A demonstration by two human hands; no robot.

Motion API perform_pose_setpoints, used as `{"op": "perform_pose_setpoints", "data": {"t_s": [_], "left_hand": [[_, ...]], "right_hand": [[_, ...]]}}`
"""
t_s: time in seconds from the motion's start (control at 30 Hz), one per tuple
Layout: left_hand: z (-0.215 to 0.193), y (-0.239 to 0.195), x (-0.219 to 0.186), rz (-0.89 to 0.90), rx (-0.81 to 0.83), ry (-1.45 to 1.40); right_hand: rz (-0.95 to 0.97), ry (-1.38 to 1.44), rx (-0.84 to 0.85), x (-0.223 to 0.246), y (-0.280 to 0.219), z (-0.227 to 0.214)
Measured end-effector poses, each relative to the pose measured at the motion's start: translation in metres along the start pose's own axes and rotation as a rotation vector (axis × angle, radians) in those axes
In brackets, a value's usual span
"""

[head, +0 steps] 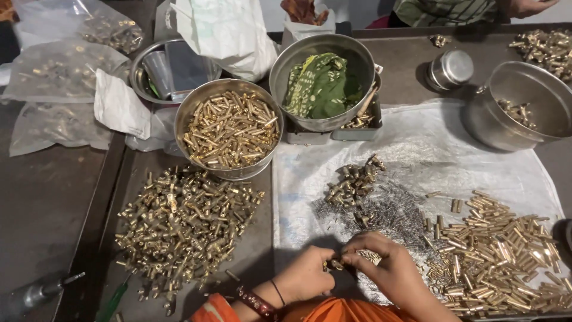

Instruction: Sort small brass and silver metal parts into different containers and piles.

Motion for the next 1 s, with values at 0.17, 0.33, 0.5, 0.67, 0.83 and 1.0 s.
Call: {"op": "perform_pose_setpoints", "data": {"t_s": [0.17, 0.33, 0.5, 0.67, 0.83, 1.0], "left_hand": [[-0.002, -0.007, -0.011, -0.094, -0.07, -0.392], [-0.028, -0.011, -0.017, -0.061, -0.194, -0.412], [-0.051, -0.022, -0.015, -0.125, -0.356, -0.529], [-0.051, -0.019, -0.017, -0.123, -0.313, -0.578], [-0.055, -0.009, -0.002, -0.105, -0.281, -0.677], [-0.05, -0.001, -0.004, -0.056, -0.286, -0.777]], "right_hand": [[-0.392, -0.166, -0.039, 0.038, 0.007, -0.008], [-0.094, -0.095, 0.073, -0.022, 0.064, 0.007], [-0.413, -0.78, -0.068, -0.003, 0.075, 0.041], [-0.603, -0.879, -0.185, 0.01, 0.071, 0.045], [-0.23, -0.473, -0.111, 0.04, 0.049, 0.016], [-0.533, -0.246, -0.19, 0.083, 0.012, 0.013]]}}
Point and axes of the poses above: each hand's wrist, its own y-axis towards the middle knuckle, its own z-axis out of the palm, x = y × z, the point moved 9 cm from there along y, towards the middle knuckle, and after that the axes turned 13 degrees about -y, right-handed, at the moved point
